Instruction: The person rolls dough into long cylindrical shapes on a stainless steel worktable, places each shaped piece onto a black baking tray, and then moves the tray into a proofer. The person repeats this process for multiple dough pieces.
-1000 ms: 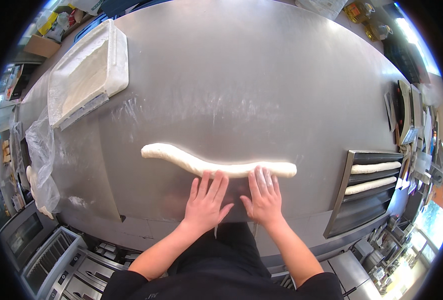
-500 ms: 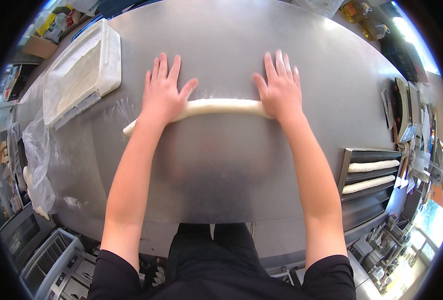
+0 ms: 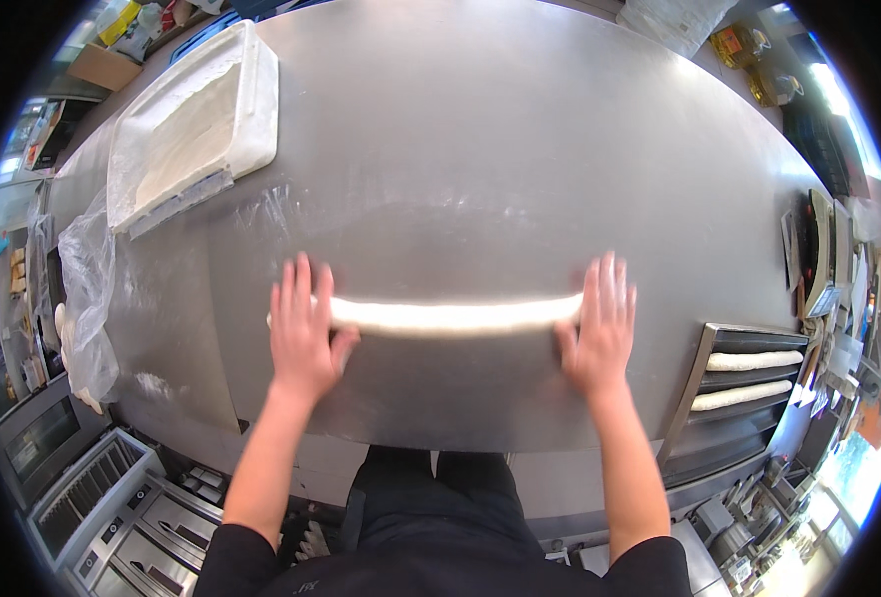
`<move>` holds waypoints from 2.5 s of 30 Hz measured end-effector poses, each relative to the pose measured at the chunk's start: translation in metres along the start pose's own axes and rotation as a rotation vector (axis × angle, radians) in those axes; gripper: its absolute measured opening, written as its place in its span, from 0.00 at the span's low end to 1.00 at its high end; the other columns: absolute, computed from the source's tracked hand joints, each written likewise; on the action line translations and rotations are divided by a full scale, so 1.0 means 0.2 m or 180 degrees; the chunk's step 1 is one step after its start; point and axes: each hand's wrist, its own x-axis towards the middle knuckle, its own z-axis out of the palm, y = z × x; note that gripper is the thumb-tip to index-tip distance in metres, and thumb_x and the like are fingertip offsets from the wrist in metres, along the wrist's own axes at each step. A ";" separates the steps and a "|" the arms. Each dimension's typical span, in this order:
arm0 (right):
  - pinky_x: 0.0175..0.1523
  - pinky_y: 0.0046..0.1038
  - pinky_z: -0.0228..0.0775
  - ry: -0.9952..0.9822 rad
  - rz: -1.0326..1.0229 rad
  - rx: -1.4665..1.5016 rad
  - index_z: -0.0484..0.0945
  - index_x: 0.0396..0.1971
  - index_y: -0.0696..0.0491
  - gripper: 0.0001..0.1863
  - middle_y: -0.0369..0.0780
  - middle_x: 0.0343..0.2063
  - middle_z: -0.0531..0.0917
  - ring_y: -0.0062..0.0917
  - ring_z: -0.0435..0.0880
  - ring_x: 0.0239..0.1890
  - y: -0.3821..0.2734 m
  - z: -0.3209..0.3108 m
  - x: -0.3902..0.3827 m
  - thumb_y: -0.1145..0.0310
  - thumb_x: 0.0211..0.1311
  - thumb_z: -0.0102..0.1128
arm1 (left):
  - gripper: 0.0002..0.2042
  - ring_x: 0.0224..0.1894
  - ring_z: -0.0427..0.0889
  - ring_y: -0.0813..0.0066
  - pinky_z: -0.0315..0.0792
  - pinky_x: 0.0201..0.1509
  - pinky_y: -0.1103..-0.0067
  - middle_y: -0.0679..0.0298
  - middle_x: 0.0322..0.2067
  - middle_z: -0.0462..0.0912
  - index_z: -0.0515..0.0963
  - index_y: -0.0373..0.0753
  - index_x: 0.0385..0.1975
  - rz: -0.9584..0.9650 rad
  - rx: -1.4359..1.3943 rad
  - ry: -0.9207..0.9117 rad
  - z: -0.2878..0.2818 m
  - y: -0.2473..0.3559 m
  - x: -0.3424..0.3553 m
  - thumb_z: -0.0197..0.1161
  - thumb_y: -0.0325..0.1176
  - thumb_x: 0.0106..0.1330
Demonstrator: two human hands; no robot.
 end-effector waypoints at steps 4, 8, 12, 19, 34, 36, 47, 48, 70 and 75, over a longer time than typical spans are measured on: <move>0.93 0.56 0.42 0.0477 0.0186 -0.0205 0.61 0.90 0.55 0.43 0.55 0.89 0.61 0.53 0.54 0.92 0.14 0.04 0.67 0.39 0.92 0.43 | 0.38 0.87 0.62 0.30 0.58 0.89 0.45 0.35 0.88 0.59 0.66 0.34 0.87 -0.0234 -0.0370 0.0879 0.02 -0.26 0.55 0.58 0.57 0.88; 0.94 0.51 0.41 0.0409 0.0456 -0.0043 0.61 0.90 0.52 0.41 0.52 0.90 0.61 0.49 0.54 0.93 0.20 0.05 0.91 0.41 0.92 0.44 | 0.36 0.88 0.60 0.31 0.57 0.90 0.47 0.35 0.88 0.58 0.66 0.34 0.87 -0.0415 -0.0281 0.0653 -0.02 -0.33 0.62 0.56 0.54 0.90; 0.93 0.54 0.42 0.0215 -0.0092 0.0010 0.63 0.90 0.51 0.39 0.52 0.91 0.60 0.51 0.55 0.92 0.14 0.00 0.53 0.42 0.94 0.41 | 0.38 0.90 0.56 0.33 0.52 0.91 0.45 0.37 0.89 0.56 0.63 0.36 0.89 -0.0322 -0.0206 0.0330 -0.03 -0.25 0.33 0.57 0.55 0.89; 0.92 0.60 0.41 -0.0297 -0.0012 0.0194 0.60 0.89 0.60 0.43 0.58 0.89 0.60 0.58 0.53 0.93 -0.09 -0.14 -0.41 0.52 0.85 0.57 | 0.46 0.93 0.49 0.37 0.46 0.92 0.39 0.41 0.92 0.51 0.57 0.39 0.91 -0.0221 -0.0378 -0.0096 -0.06 -0.01 -0.55 0.68 0.54 0.81; 0.90 0.59 0.51 0.0164 -0.0682 0.0924 0.67 0.84 0.65 0.47 0.62 0.84 0.69 0.61 0.63 0.87 -0.86 0.11 0.23 0.46 0.78 0.65 | 0.39 0.92 0.57 0.45 0.51 0.94 0.52 0.40 0.89 0.59 0.62 0.35 0.88 0.0708 0.0361 0.0308 0.17 0.62 0.34 0.57 0.46 0.81; 0.90 0.59 0.52 -0.0021 -0.0612 0.0913 0.66 0.84 0.65 0.49 0.61 0.84 0.68 0.60 0.64 0.87 -0.82 0.10 0.26 0.45 0.77 0.67 | 0.40 0.90 0.58 0.39 0.54 0.93 0.50 0.38 0.88 0.60 0.64 0.32 0.86 0.0631 0.0112 0.0008 0.13 0.60 0.31 0.62 0.46 0.77; 0.89 0.62 0.49 -0.0544 -0.0365 0.0610 0.69 0.86 0.59 0.46 0.57 0.86 0.69 0.57 0.65 0.88 -0.66 0.01 -0.51 0.47 0.77 0.66 | 0.51 0.91 0.54 0.30 0.39 0.90 0.32 0.36 0.90 0.53 0.64 0.48 0.90 0.0280 -0.0155 -0.0178 0.11 0.61 -0.60 0.76 0.62 0.70; 0.90 0.63 0.47 -0.0630 -0.0232 0.0528 0.67 0.86 0.59 0.47 0.57 0.87 0.67 0.57 0.62 0.90 -0.62 0.03 -0.40 0.48 0.77 0.66 | 0.52 0.91 0.53 0.28 0.41 0.89 0.31 0.32 0.89 0.52 0.61 0.50 0.91 0.0212 -0.0153 -0.0093 0.13 0.55 -0.48 0.74 0.65 0.71; 0.91 0.62 0.43 -0.0256 -0.0285 0.0007 0.64 0.88 0.58 0.43 0.58 0.89 0.62 0.59 0.56 0.91 -0.11 -0.06 -0.67 0.43 0.87 0.52 | 0.52 0.91 0.44 0.20 0.47 0.89 0.34 0.36 0.92 0.45 0.51 0.43 0.94 -0.0358 0.0143 -0.0299 -0.05 0.11 -0.83 0.64 0.66 0.80; 0.92 0.59 0.43 0.0292 -0.0153 0.0021 0.61 0.90 0.55 0.46 0.53 0.90 0.62 0.53 0.56 0.92 0.11 0.02 0.12 0.34 0.90 0.40 | 0.50 0.91 0.50 0.28 0.46 0.90 0.36 0.32 0.89 0.52 0.55 0.36 0.92 -0.0560 0.0156 0.0408 0.03 -0.27 -0.12 0.63 0.63 0.82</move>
